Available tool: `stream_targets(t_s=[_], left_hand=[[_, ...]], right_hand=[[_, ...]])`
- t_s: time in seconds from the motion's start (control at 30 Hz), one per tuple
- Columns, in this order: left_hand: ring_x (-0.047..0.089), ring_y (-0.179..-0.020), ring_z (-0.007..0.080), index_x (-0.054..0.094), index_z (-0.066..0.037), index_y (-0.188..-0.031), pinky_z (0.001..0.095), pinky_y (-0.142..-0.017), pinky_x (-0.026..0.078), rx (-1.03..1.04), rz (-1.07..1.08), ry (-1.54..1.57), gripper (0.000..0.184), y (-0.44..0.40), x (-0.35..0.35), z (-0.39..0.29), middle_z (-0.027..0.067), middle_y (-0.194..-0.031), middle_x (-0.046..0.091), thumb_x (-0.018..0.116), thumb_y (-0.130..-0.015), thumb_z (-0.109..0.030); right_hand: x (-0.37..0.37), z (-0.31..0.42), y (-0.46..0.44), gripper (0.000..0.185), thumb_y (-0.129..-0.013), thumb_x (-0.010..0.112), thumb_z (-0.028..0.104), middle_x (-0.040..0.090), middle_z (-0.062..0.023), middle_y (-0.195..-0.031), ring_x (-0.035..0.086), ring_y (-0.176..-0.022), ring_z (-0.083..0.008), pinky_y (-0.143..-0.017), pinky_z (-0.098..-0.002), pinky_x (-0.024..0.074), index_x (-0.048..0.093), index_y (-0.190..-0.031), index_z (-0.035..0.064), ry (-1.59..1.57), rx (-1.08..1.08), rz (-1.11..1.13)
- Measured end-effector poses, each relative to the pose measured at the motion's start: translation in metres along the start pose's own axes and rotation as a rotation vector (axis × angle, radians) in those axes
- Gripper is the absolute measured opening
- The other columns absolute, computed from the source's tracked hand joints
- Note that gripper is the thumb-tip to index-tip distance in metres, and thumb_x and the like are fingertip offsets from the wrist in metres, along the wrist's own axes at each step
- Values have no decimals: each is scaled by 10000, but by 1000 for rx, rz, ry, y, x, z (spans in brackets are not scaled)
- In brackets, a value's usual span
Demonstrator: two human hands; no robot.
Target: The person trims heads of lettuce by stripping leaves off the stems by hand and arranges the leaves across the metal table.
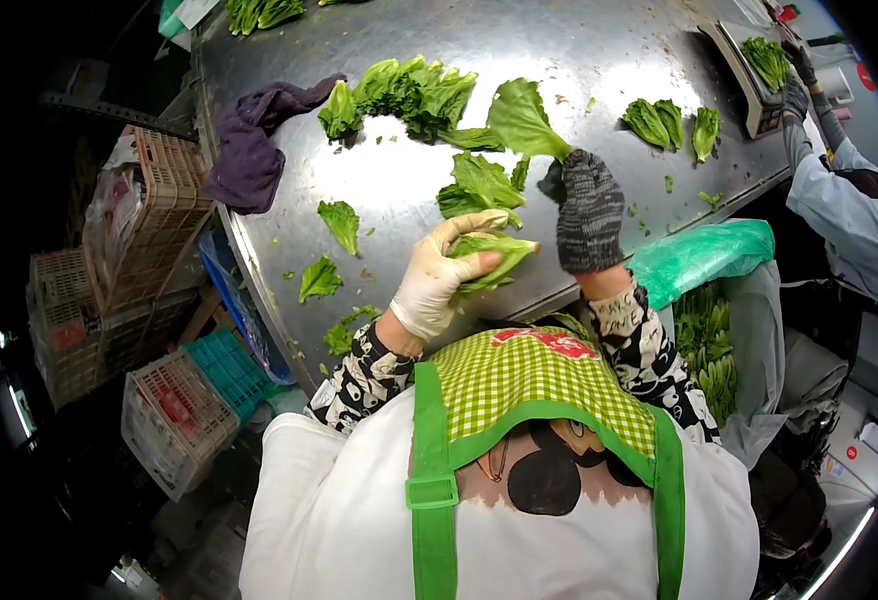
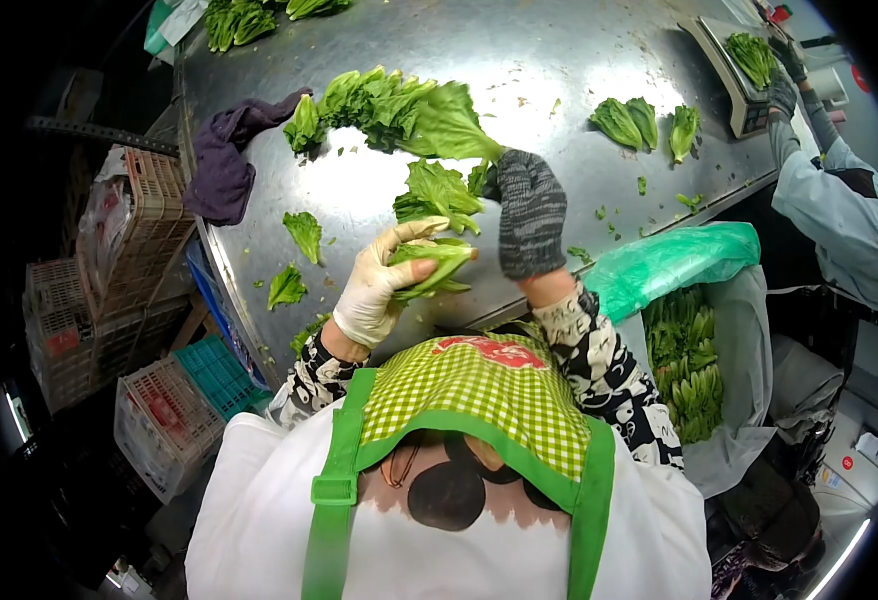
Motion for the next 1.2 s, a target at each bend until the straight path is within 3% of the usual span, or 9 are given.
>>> stream_targets(t_s=[0.07,0.17,0.27,0.43,0.53,0.67,0.83,1.0,1.2], left_hand=[[633,-895,161,502,24,-1250,228,-726,524,-89,-31,183,429,1,-3,-1,181,-1204,594,639,-858,-84],[591,-742,145,494,65,-1240,223,-654,506,-107,-9,443,394,-10,-24,11,241,-1245,554,555,-914,-147],[589,-733,169,495,82,-1227,264,-662,510,-155,-65,494,401,-10,-30,14,245,-1232,554,532,-930,-185],[624,-732,206,563,67,-1128,283,-639,515,-141,-160,623,537,-5,-17,4,210,-1056,631,534,-935,-434],[627,-704,215,551,51,-1137,313,-675,518,4,97,677,670,-7,-22,5,199,-1053,626,521,-891,-572],[610,-868,249,528,-6,-1206,376,-834,459,42,-52,278,645,-13,-33,20,150,-1152,592,586,-859,-547],[528,-1120,250,502,-17,-1265,433,-1013,373,52,-38,386,485,-22,-7,12,102,-1189,585,614,-904,-321],[540,-1113,274,498,15,-1256,480,-977,416,23,-7,547,458,-28,-11,12,139,-1196,577,613,-898,-246],[577,-989,308,519,63,-1165,469,-933,487,113,-40,618,425,-33,-29,-24,166,-1107,579,664,-859,-195]], right_hand=[[-9,-3,-15,189,-918,562,85,632,-79,-913,598,-802,-160,-733,-282,507,584,-1085,-2,443,110,188],[-7,4,0,434,-870,613,27,597,-73,-1163,591,-916,-149,-824,-279,506,505,-1290,33,863,-266,454],[12,24,24,561,-828,640,-14,534,-67,-1278,572,-1001,-165,-857,-287,491,457,-1353,66,446,32,671],[19,31,27,268,-863,630,62,688,-73,-909,639,-852,-175,-735,-320,528,644,-1122,-4,721,-270,600],[11,20,28,278,-898,613,106,679,-90,-885,639,-772,-147,-690,-280,533,622,-1144,-23,277,270,390],[10,12,30,281,-926,572,118,681,-94,-871,645,-732,-132,-667,-260,540,607,-1162,-29,114,391,364],[17,15,35,309,-953,550,191,683,-99,-885,649,-728,-132,-670,-270,534,608,-1156,-34,332,109,618],[15,12,38,285,-955,521,162,679,-90,-951,658,-766,-138,-698,-278,552,603,-1182,11,166,414,481],[11,8,34,313,-967,518,214,677,-92,-954,654,-774,-130,-698,-262,549,606,-1179,1,276,377,487]])
Point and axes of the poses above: each hand's wrist, its own y-axis away from the middle knuckle, its own x-axis out of the palm, z = x × y, the point moved 3 cm from there along -y, towards the middle knuckle
